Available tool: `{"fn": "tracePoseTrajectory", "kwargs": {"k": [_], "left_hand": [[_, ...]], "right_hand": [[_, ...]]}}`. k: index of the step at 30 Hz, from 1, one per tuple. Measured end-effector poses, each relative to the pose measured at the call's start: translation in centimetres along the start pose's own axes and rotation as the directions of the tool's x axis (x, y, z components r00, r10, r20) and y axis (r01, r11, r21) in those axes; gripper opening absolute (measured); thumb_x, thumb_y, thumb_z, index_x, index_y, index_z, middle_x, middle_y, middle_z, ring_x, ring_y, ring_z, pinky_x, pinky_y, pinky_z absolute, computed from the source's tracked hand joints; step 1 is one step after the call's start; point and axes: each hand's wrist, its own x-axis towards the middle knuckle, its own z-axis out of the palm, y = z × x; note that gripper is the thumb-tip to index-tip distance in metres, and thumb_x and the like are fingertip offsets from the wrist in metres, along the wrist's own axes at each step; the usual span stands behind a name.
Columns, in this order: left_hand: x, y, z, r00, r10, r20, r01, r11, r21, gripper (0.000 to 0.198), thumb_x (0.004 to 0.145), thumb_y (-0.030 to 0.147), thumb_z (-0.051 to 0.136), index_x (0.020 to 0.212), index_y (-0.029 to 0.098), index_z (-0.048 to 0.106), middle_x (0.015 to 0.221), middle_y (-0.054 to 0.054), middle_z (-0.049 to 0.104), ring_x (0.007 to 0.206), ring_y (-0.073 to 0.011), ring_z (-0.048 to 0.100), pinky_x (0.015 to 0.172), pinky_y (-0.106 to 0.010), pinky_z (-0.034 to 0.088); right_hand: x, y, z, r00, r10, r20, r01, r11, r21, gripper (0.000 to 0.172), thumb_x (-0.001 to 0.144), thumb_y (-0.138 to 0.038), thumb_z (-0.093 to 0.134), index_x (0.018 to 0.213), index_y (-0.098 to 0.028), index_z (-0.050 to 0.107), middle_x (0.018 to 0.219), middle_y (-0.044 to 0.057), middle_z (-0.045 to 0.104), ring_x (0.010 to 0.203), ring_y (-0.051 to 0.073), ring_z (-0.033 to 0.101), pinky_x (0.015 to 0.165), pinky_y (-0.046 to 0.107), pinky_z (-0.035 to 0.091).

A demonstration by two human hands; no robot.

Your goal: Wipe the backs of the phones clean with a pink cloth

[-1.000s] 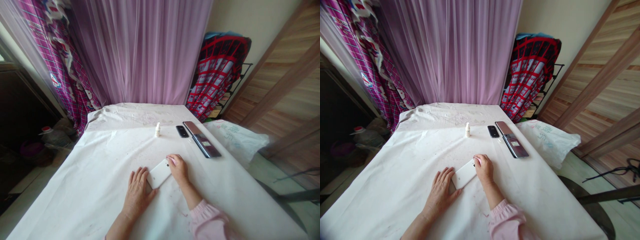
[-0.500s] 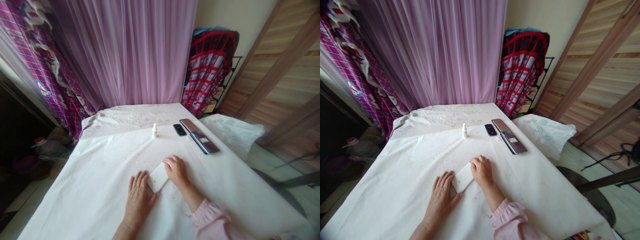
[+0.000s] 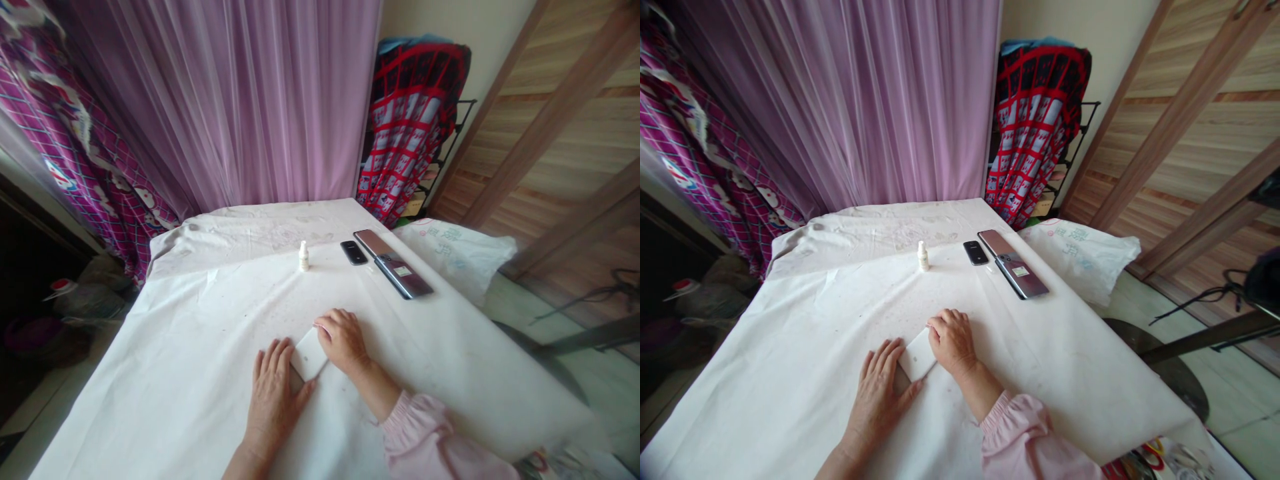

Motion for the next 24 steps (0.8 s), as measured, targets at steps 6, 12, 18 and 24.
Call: {"fn": "tracePoseTrajectory", "kwargs": {"k": [6,12,18,24], "left_hand": [[0.1,0.1,0.0,1.0,-0.005,-0.005,0.005,1.0,-0.015,0.051,0.083,0.043,0.059,0.126,0.018,0.048,0.133,-0.014,0.055,0.126,-0.0316,0.047,0.107,-0.052,0.032],[0.1,0.0,0.0,1.0,-0.003,-0.006,0.003,1.0,-0.015,0.051,0.082,0.041,0.061,0.125,0.017,0.048,0.133,-0.015,0.055,0.127,-0.0314,0.047,0.106,-0.052,0.032],[0.1,0.2,-0.1,1.0,-0.016,0.003,0.016,1.0,-0.014,0.053,0.081,0.041,0.062,0.126,0.017,0.047,0.134,-0.014,0.055,0.127,-0.032,0.047,0.106,-0.053,0.033],[0.2,0.2,-0.1,0.999,-0.028,0.021,0.029,0.999,-0.026,0.053,0.081,0.042,0.062,0.125,0.018,0.047,0.135,-0.014,0.054,0.127,-0.0323,0.046,0.106,-0.053,0.032]], "right_hand": [[-0.3,-0.6,0.1,0.999,-0.04,0.02,0.04,0.999,0.004,0.014,0.084,-0.014,0.058,0.087,-0.024,0.069,0.087,0.002,0.065,0.086,0.018,0.053,0.08,0.031,0.032],[-0.6,-1.3,0.2,0.997,-0.074,0.037,0.073,0.997,0.038,0.015,0.083,-0.013,0.058,0.085,-0.024,0.068,0.087,0.002,0.064,0.086,0.018,0.052,0.08,0.031,0.031],[-0.5,-1.2,0.2,0.997,-0.071,0.039,0.069,0.996,0.047,0.015,0.082,-0.013,0.059,0.086,-0.025,0.068,0.086,0.001,0.065,0.086,0.018,0.053,0.08,0.031,0.031],[-0.3,-0.5,0.2,0.999,-0.037,0.032,0.036,0.999,0.03,0.017,0.084,-0.014,0.057,0.086,-0.025,0.07,0.088,0.003,0.066,0.087,0.018,0.054,0.08,0.031,0.032]]}}
